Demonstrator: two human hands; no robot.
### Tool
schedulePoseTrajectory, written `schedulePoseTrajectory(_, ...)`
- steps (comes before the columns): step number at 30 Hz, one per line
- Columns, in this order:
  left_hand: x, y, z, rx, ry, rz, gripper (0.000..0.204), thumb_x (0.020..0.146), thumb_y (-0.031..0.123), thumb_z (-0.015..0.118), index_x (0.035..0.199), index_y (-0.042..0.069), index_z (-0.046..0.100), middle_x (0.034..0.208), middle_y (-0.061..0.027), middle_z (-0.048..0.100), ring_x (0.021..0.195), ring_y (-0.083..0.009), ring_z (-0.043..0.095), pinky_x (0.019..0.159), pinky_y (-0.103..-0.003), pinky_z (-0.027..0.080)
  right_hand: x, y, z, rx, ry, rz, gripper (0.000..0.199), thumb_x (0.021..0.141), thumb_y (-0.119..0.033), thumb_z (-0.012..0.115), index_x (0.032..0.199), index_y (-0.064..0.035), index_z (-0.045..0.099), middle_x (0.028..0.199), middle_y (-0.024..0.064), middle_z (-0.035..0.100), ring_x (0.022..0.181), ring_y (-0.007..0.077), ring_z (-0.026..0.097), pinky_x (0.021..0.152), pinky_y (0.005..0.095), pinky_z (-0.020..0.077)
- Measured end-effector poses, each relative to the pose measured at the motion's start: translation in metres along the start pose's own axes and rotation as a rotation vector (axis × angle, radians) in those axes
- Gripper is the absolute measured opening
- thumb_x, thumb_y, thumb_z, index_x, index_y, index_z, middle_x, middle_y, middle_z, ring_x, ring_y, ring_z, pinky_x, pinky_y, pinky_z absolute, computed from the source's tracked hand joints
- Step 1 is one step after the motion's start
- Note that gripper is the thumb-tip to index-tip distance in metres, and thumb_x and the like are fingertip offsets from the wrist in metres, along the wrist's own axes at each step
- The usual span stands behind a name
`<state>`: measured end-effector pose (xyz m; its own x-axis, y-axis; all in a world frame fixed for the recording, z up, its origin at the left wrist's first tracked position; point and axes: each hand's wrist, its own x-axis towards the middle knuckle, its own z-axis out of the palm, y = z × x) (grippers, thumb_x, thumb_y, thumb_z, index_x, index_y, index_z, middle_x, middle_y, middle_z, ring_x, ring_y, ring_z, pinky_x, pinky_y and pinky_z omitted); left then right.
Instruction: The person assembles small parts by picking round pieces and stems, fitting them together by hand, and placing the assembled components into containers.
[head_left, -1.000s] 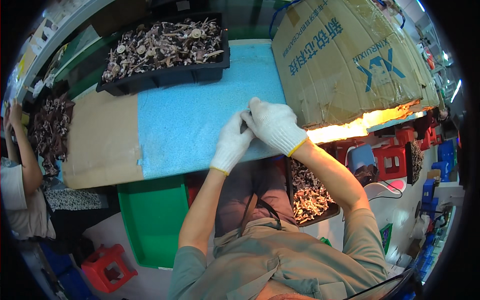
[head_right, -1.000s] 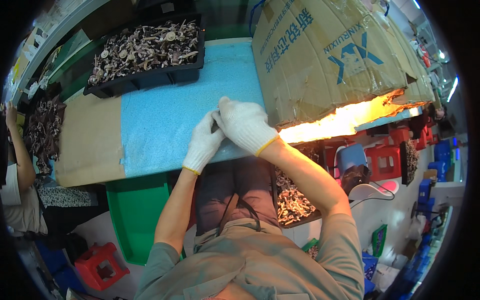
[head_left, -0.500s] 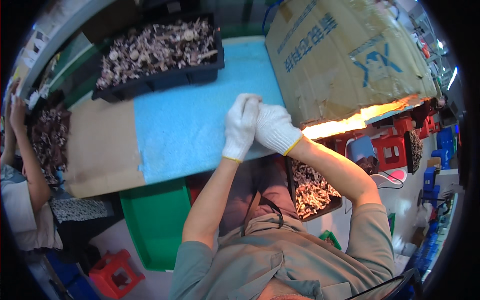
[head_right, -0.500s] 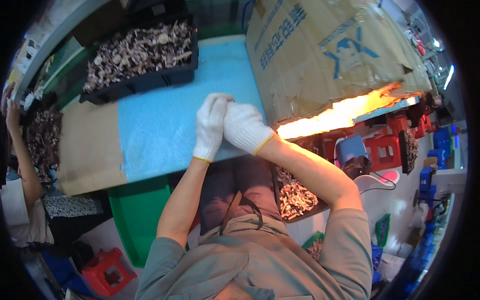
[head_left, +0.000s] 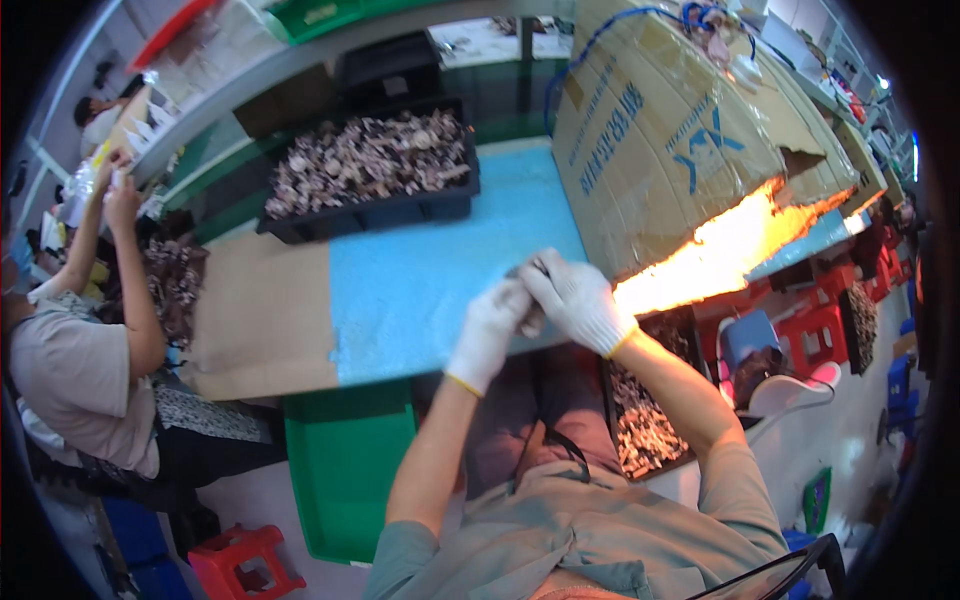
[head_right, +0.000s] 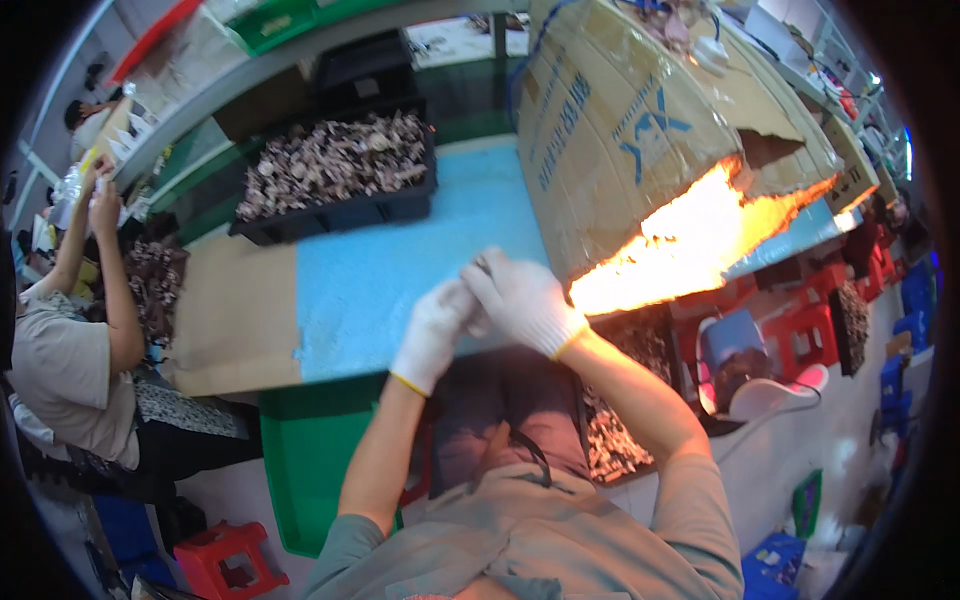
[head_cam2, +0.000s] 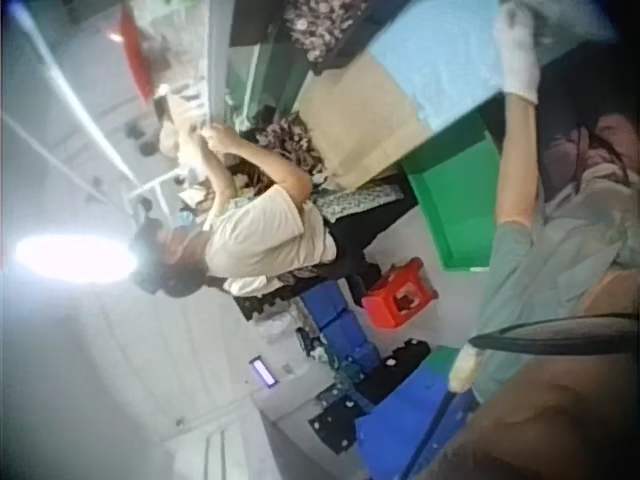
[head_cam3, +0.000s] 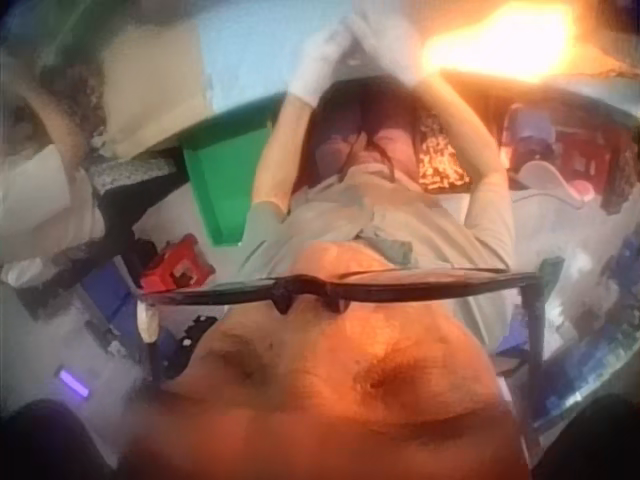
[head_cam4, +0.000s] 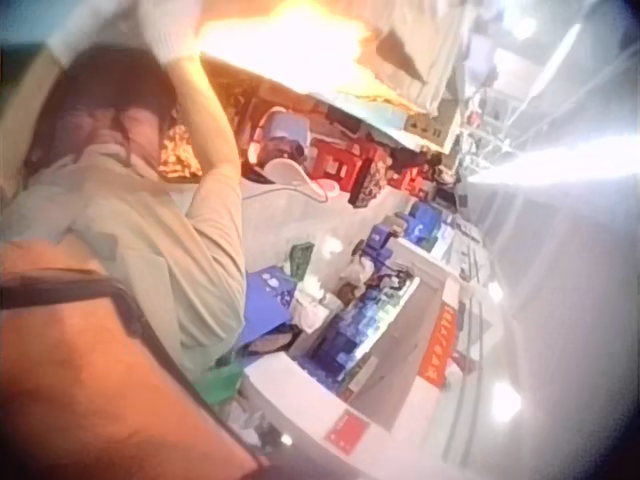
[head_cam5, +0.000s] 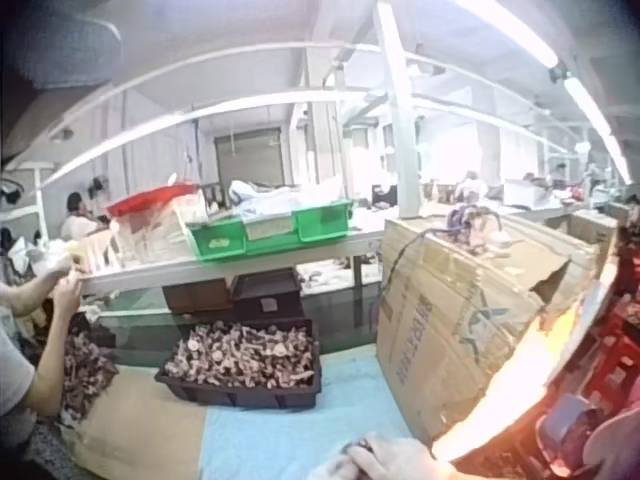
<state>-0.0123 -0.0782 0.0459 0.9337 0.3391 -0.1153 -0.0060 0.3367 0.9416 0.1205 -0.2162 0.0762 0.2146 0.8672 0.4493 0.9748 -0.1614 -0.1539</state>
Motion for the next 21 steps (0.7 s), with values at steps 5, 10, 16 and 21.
schedulePoseTrajectory(5, -0.021, -0.016, 0.014, 0.914, 0.257, 0.564, 0.036, 0.099, 0.02, 0.074, 0.129, 0.0, 0.07, 0.111, -0.0139, 0.075, 0.1, -0.0217, 0.073, 0.09, -0.036, 0.057, -0.002, -0.016, -0.01, 1.048, -0.298, 0.977, 0.049, 0.107, -0.045, 0.05, 0.13, -0.0029, 0.058, 0.098, 0.0142, 0.069, 0.065, 0.0245, 0.068, 0.059, 0.0368, 0.0576)
schedulePoseTrajectory(10, 0.008, 0.029, -0.008, 0.462, 0.316, 0.269, 0.029, 0.102, 0.021, 0.072, 0.123, 0.001, 0.071, 0.105, -0.009, 0.074, 0.095, -0.0199, 0.07, 0.086, -0.035, 0.057, -0.029, -0.028, -0.026, 1.046, -0.31, 0.904, 0.061, 0.108, -0.047, 0.051, 0.151, -0.003, 0.051, 0.094, 0.0102, 0.071, 0.07, 0.0169, 0.071, 0.061, 0.0303, 0.0577)
schedulePoseTrajectory(16, 0.116, 0.16, -0.086, 0.348, 0.454, 0.302, 0.054, 0.107, 0.042, 0.063, 0.139, -0.002, 0.061, 0.112, -0.0104, 0.068, 0.085, -0.0154, 0.068, 0.074, -0.03, 0.059, -0.092, -0.024, -0.038, 1.007, -0.458, 0.948, 0.048, 0.108, -0.038, 0.059, 0.142, -0.0036, 0.058, 0.093, 0.0081, 0.073, 0.074, 0.0149, 0.071, 0.065, 0.0301, 0.0589)
schedulePoseTrajectory(21, 0.18, 0.142, -0.112, 0.388, 0.517, 0.183, 0.062, 0.102, 0.031, 0.071, 0.15, -0.005, 0.052, 0.118, -0.0138, 0.069, 0.086, -0.0186, 0.07, 0.071, -0.033, 0.061, -0.156, -0.016, -0.036, 1.187, -0.308, 1.225, 0.038, 0.109, -0.033, 0.06, 0.133, -0.0032, 0.062, 0.089, 0.0059, 0.071, 0.072, 0.0139, 0.07, 0.064, 0.0296, 0.0577)
